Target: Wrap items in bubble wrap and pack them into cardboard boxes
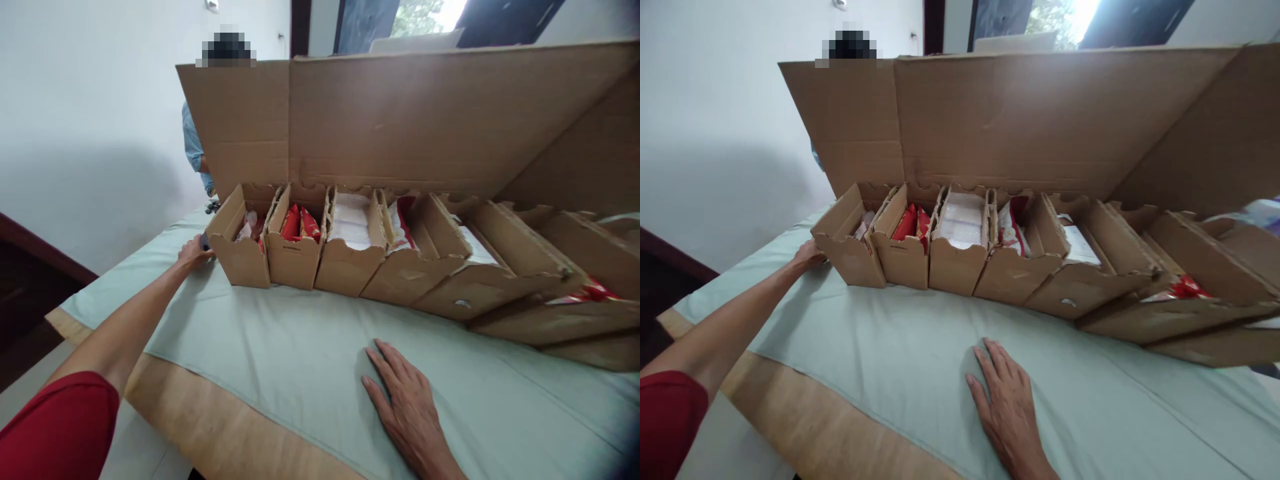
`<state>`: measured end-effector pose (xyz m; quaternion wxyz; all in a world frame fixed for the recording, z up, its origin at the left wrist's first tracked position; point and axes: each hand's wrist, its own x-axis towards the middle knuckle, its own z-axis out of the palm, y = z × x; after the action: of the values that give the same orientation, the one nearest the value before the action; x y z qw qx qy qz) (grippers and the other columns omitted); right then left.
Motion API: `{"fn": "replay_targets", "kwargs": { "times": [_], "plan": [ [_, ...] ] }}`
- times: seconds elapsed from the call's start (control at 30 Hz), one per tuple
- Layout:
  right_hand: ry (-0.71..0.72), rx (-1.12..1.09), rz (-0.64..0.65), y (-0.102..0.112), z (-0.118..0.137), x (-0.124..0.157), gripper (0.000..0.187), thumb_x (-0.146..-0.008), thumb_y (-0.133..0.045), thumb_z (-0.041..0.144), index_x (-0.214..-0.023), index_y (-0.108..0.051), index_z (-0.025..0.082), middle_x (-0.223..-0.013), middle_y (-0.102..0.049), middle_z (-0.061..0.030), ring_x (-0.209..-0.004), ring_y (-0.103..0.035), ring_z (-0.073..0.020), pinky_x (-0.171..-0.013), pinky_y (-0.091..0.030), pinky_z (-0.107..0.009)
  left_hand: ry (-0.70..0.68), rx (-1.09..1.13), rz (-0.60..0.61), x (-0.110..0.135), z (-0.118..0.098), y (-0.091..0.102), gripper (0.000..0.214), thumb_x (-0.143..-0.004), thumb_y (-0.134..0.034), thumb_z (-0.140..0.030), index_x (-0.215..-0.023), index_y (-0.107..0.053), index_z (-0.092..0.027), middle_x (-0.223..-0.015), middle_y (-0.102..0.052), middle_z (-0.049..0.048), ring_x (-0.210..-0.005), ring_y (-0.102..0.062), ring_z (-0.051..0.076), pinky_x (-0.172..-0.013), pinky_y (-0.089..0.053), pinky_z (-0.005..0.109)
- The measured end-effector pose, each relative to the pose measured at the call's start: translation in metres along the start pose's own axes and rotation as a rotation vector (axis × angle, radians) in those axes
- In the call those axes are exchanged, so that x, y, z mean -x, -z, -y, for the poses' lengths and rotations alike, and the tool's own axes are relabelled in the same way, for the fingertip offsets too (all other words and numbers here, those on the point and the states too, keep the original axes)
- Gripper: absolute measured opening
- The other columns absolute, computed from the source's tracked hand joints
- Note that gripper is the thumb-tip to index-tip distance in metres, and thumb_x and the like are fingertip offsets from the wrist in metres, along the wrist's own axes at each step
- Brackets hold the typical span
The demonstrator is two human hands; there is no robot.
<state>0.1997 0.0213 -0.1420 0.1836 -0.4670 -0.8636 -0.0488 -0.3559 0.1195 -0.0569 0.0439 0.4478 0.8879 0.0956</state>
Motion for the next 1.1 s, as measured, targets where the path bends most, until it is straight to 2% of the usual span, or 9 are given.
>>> {"fn": "replay_targets", "kwargs": {
  "times": [0.1, 0.23, 0.33, 0.5, 0.6, 0.67, 0.77, 0.93, 1.1],
  "plan": [
    [0.002, 0.006, -0.028, -0.004, -0.003, 0.002, 0.044, -0.100, -0.042, 0.044, -0.131, -0.067, 0.024, -0.144, -0.063, -0.0131, -0.128, -0.061, -0.0330, -0.097, -0.051, -0.048, 0.089, -0.021, -0.015, -0.004, -0.001, -0.004, 0.064, -0.076, -0.068, -0.050, -0.129, -0.054, -0.017, -0.130, -0.064, 0.0252, -0.123, -0.060, 0.043, -0.091, -0.052, 0.049],
    [-0.003, 0.006, -0.044, -0.008, -0.004, 0.002, 0.044, -0.099, -0.043, 0.044, -0.130, -0.068, 0.025, -0.142, -0.064, -0.0130, -0.127, -0.062, -0.0332, -0.097, -0.051, -0.050, 0.115, -0.029, -0.023, 0.008, 0.002, 0.006, 0.069, -0.074, -0.069, -0.047, -0.133, -0.052, -0.015, -0.130, -0.064, 0.0256, -0.123, -0.061, 0.044, -0.091, -0.052, 0.048],
    [0.002, -0.002, -0.049, -0.007, -0.003, 0.000, 0.044, -0.100, -0.041, 0.044, -0.128, -0.068, 0.024, -0.141, -0.065, -0.0129, -0.126, -0.062, -0.0320, -0.097, -0.051, -0.048, 0.112, -0.038, -0.020, 0.044, 0.020, 0.010, 0.073, -0.075, -0.066, -0.047, -0.138, -0.049, -0.014, -0.129, -0.065, 0.0251, -0.120, -0.062, 0.044, -0.088, -0.052, 0.047],
    [0.010, -0.021, -0.057, -0.005, 0.000, -0.005, 0.048, -0.102, -0.038, 0.047, -0.126, -0.068, 0.020, -0.139, -0.066, -0.0147, -0.127, -0.062, -0.0316, -0.098, -0.050, -0.047, 0.059, -0.084, -0.002, 0.134, 0.060, 0.004, 0.080, -0.074, -0.064, -0.045, -0.147, -0.044, -0.017, -0.130, -0.064, 0.0200, -0.124, -0.059, 0.040, -0.096, -0.049, 0.045],
    [0.000, -0.030, -0.039, -0.005, 0.001, -0.007, 0.049, -0.102, -0.036, 0.048, -0.126, -0.067, 0.018, -0.139, -0.066, -0.0155, -0.128, -0.061, -0.0323, -0.098, -0.050, -0.048, 0.049, -0.108, -0.004, 0.164, 0.068, 0.002, 0.082, -0.077, -0.061, -0.048, -0.150, -0.040, -0.018, -0.132, -0.062, 0.0195, -0.125, -0.057, 0.039, -0.100, -0.047, 0.046],
    [-0.008, -0.030, -0.031, -0.005, 0.002, -0.007, 0.050, -0.102, -0.036, 0.048, -0.126, -0.067, 0.018, -0.138, -0.066, -0.0159, -0.128, -0.060, -0.0328, -0.098, -0.050, -0.049, 0.053, -0.118, -0.015, 0.165, 0.065, 0.002, 0.081, -0.079, -0.059, -0.052, -0.150, -0.039, -0.018, -0.134, -0.061, 0.0201, -0.127, -0.056, 0.040, -0.101, -0.046, 0.047],
    [-0.018, -0.042, -0.031, -0.006, 0.003, -0.008, 0.049, -0.101, -0.037, 0.047, -0.126, -0.068, 0.019, -0.139, -0.066, -0.0156, -0.129, -0.060, -0.0324, -0.099, -0.049, -0.048, 0.058, -0.124, -0.033, 0.153, 0.053, 0.002, 0.079, -0.081, -0.058, -0.054, -0.148, -0.041, -0.016, -0.134, -0.062, 0.0209, -0.128, -0.055, 0.040, -0.101, -0.045, 0.047],
    [-0.010, -0.028, -0.038, -0.005, 0.002, -0.008, 0.047, -0.101, -0.038, 0.046, -0.126, -0.068, 0.020, -0.138, -0.066, -0.0147, -0.128, -0.060, -0.0311, -0.100, -0.048, -0.047, 0.059, -0.135, -0.051, 0.140, 0.036, -0.001, 0.068, -0.083, -0.057, -0.048, -0.142, -0.046, -0.017, -0.128, -0.065, 0.0200, -0.122, -0.057, 0.039, -0.098, -0.046, 0.046],
    [0.017, -0.003, -0.063, -0.006, 0.001, -0.007, 0.047, -0.102, -0.038, 0.047, -0.125, -0.067, 0.019, -0.137, -0.067, -0.0140, -0.127, -0.061, -0.0297, -0.098, -0.049, -0.044, 0.062, -0.146, -0.064, 0.140, 0.032, -0.004, 0.068, -0.083, -0.056, -0.045, -0.144, -0.044, -0.016, -0.126, -0.065, 0.0200, -0.122, -0.056, 0.039, -0.098, -0.045, 0.047]
  ]
}}
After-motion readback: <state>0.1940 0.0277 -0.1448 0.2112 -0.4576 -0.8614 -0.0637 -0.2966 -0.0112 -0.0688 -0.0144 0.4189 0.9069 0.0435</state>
